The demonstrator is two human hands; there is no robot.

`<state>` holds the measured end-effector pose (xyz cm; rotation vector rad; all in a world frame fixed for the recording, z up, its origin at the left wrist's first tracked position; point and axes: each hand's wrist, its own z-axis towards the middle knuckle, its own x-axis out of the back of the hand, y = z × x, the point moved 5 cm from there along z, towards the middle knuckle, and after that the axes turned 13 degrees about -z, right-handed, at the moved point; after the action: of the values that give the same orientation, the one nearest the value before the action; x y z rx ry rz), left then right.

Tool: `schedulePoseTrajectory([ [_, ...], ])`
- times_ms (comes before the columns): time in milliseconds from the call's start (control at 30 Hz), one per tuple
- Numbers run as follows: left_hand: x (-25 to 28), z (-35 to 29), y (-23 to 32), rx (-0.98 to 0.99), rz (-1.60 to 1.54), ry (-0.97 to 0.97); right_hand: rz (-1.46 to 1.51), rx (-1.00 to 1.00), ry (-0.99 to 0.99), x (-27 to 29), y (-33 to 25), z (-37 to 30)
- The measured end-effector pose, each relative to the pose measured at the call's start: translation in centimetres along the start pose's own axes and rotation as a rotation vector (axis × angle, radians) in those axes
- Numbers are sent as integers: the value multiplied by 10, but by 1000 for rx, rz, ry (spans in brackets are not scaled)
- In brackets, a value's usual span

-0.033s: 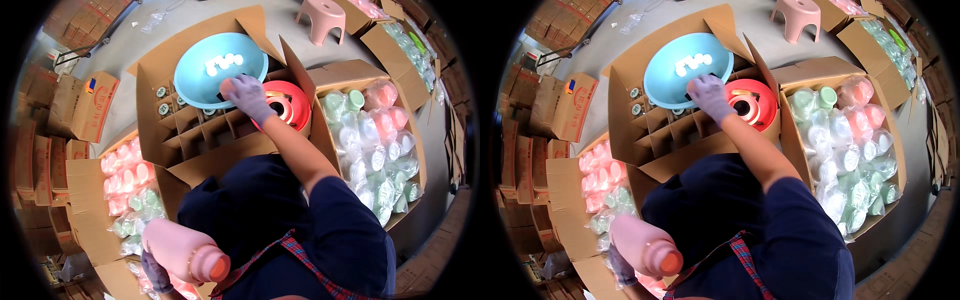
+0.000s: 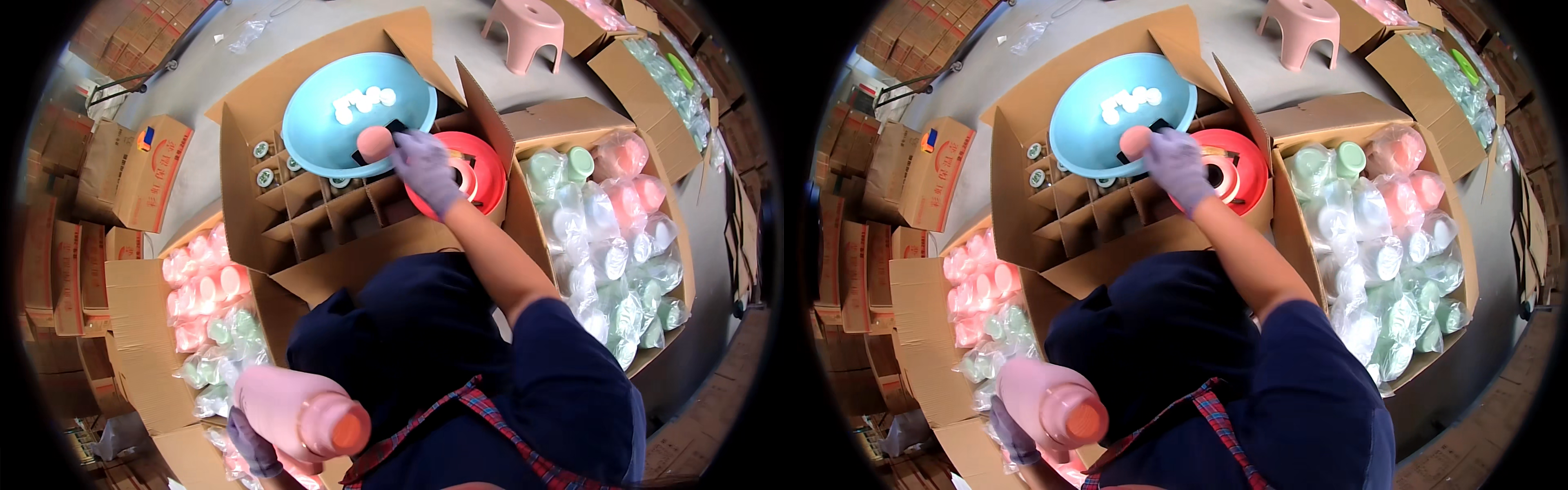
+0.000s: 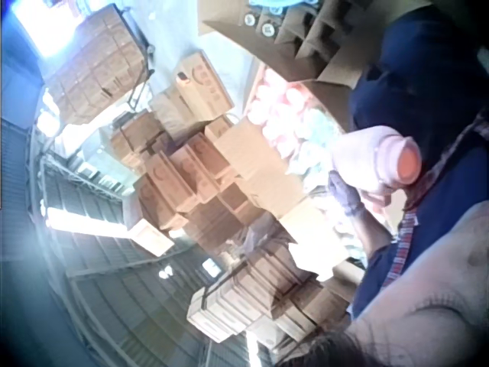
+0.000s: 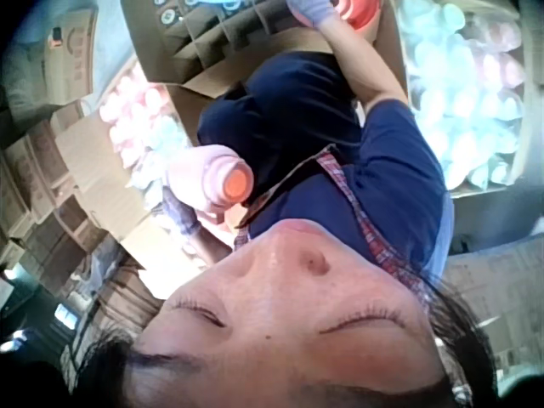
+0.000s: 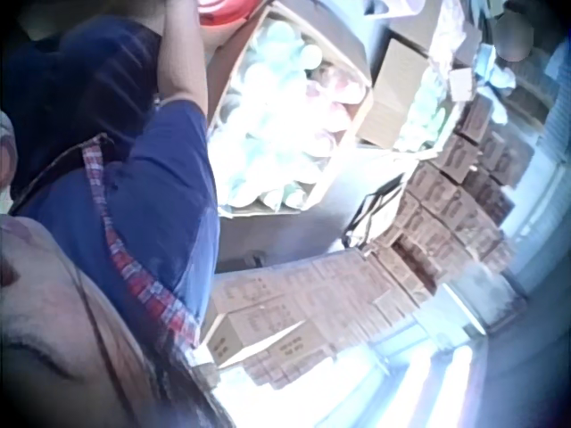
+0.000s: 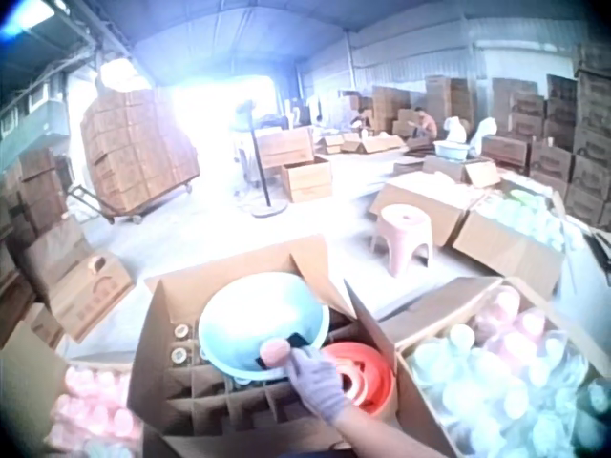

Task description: The person assembles plastic pitchers by inserting metal inner liners, placing lids, and inserting wooden stirrers. They then wrap each completed unit in a plastic bag and place it into a cardboard box.

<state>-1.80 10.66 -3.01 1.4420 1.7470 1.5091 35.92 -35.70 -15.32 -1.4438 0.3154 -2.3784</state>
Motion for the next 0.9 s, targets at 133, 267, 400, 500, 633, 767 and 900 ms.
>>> schedulePoseTrajectory([
  [133,-26,15,21,-177,32,200,-385,-514,-360,36,121,-89],
  [267,-68,14,57,-230,-266,138,-283,-323,-516,22,144,-100],
  [400,-50,23,46,-201,-296,5,-382,-282,-637,26,131,-91],
  [500,-47,21,38,-170,-313,43,-588,-187,-816,13,120,-95],
  [633,-43,19,35,-201,-290,49,-550,-178,-818,-5,117,-96],
  [767,-44,16,37,-223,-271,59,-430,-210,-889,-4,140,-89],
  [900,-45,14,39,-200,-297,105,-738,-24,-769,16,115,-68],
])
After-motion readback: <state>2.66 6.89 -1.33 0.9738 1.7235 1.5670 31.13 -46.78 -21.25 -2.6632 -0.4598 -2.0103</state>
